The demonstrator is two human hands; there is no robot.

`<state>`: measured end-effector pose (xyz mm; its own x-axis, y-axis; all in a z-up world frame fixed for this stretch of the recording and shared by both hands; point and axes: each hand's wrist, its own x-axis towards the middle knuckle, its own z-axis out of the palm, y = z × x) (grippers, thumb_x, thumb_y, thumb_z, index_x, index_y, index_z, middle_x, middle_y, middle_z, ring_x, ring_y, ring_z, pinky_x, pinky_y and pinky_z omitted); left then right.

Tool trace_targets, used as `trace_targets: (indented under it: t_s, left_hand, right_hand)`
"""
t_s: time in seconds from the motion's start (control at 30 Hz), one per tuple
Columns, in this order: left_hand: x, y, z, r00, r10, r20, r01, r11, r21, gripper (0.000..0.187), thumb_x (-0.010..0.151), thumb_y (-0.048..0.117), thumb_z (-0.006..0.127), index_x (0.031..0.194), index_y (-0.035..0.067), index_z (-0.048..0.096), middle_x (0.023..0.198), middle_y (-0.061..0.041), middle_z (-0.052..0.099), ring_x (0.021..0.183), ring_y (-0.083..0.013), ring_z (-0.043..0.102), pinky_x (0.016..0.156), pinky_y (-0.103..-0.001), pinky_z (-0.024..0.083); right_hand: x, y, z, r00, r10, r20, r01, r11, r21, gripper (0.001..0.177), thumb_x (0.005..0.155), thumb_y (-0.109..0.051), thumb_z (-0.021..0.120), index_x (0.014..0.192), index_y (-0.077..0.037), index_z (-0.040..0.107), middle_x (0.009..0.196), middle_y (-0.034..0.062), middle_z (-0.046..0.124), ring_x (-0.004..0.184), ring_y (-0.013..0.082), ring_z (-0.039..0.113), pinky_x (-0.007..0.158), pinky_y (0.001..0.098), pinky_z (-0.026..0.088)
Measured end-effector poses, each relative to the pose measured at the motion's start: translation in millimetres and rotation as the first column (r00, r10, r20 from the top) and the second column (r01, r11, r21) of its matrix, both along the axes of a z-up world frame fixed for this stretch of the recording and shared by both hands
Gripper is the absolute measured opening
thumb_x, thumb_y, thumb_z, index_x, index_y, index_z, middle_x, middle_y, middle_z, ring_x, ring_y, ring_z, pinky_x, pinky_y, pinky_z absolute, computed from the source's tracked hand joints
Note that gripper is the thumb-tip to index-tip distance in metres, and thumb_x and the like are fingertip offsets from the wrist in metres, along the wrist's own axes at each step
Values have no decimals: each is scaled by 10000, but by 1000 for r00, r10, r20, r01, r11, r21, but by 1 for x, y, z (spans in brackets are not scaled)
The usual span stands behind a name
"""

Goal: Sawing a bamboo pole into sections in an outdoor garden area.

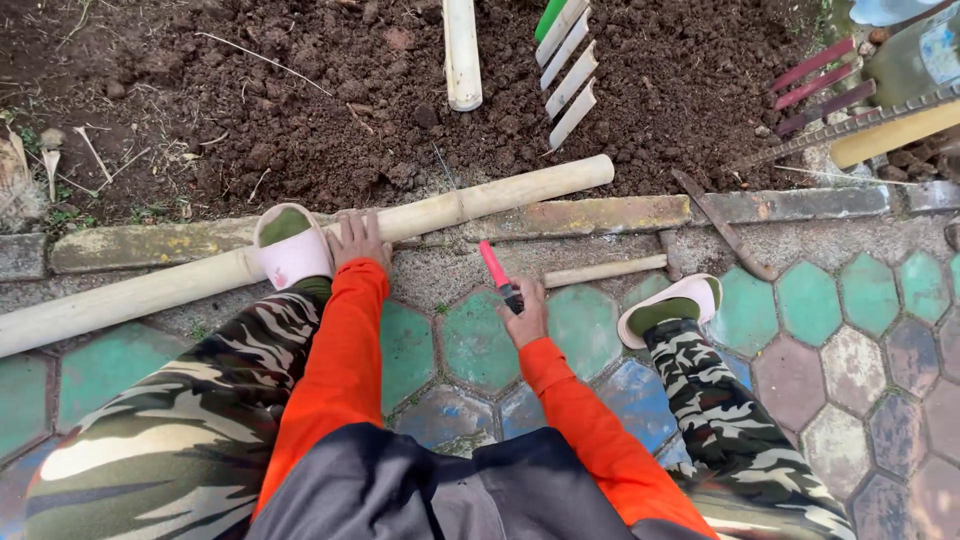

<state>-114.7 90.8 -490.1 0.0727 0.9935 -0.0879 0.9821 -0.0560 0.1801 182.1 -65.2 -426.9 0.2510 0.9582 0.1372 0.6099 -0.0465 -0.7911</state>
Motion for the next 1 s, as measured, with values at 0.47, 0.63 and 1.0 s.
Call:
trace_targets:
  t_s: [0.47, 0.63, 1.0]
  left_hand:
    - [-9, 46, 21, 940, 314, 134, -311, 950, -42, 800, 968, 546, 547, 1603, 130, 292, 1699, -214, 78, 1568, -383, 40, 1213, -656, 15]
    - [-22, 61, 37, 881, 444, 160, -448, 894, -16, 877, 916, 542, 573, 1636, 146, 266, 1714, -205, 41, 1577, -363, -1, 1187, -701, -28]
    - [-18, 46, 31, 913, 360, 191, -366, 931, -4, 900, 891, 538, 598, 1640, 125, 316, 1722, -215, 58, 1593, -372, 16, 1216, -674, -44]
  right_hand:
    - [-5, -36, 16, 971, -121, -208, 38, 930, -365, 454, 905, -146, 619, 1342, -106, 502, 783, 73, 660, 639, 179, 635, 613, 341, 529]
    - [6, -35, 14, 989, 41, -140, -68, 980, -188, 530, 885, -99, 659, 1387, -94, 492, 789, 39, 649, 663, 123, 619, 618, 319, 533]
    - [3, 17, -15, 994, 104, -12, -105, 986, -128, 296, 925, -193, 742, 1108, -41, 566, 833, 46, 500, 762, 187, 481, 689, 353, 452]
